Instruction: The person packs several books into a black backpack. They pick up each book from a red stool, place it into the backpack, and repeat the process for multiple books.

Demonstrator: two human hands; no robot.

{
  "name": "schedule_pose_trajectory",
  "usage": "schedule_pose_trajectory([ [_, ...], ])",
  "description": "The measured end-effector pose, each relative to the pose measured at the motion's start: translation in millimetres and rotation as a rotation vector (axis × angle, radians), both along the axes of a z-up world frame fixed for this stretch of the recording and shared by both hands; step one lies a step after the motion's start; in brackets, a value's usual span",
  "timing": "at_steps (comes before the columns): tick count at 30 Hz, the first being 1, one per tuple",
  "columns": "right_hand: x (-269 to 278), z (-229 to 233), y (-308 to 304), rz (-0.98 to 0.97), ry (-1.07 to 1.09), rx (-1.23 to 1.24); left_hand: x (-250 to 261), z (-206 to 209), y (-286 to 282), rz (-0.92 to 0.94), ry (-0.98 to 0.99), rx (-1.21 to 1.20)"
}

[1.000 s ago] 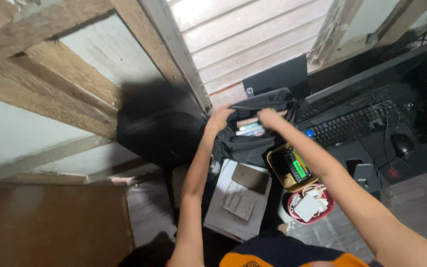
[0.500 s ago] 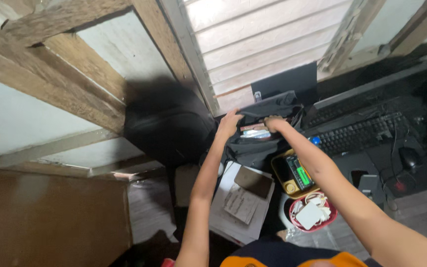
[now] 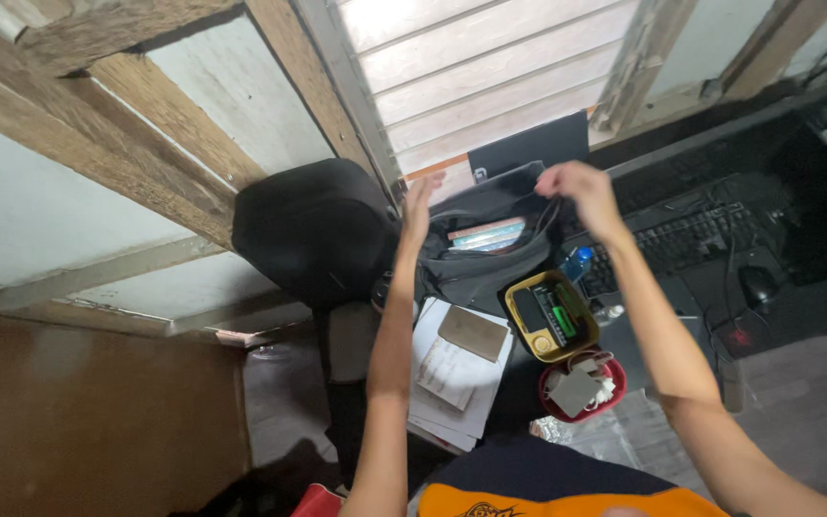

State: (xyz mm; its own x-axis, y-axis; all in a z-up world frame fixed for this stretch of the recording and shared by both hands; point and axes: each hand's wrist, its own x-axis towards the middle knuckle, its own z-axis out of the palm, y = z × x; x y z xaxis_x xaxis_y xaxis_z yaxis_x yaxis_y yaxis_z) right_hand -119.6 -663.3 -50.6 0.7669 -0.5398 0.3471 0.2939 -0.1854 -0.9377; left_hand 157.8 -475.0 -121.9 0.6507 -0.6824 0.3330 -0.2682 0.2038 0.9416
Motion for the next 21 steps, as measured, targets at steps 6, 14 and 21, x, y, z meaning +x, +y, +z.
schedule_pose_trajectory([
  [6,-44,67,-33,-0.087,-0.120,-0.085,-41,103,15,-0.074,-0.100,-0.142],
  [14,-66,74,-34,-0.048,-0.156,-0.043,-94,129,37,-0.045,-0.098,-0.104],
  [21,-56,82,-9,0.020,-0.146,-0.057,-103,121,74,-0.002,-0.027,-0.128],
])
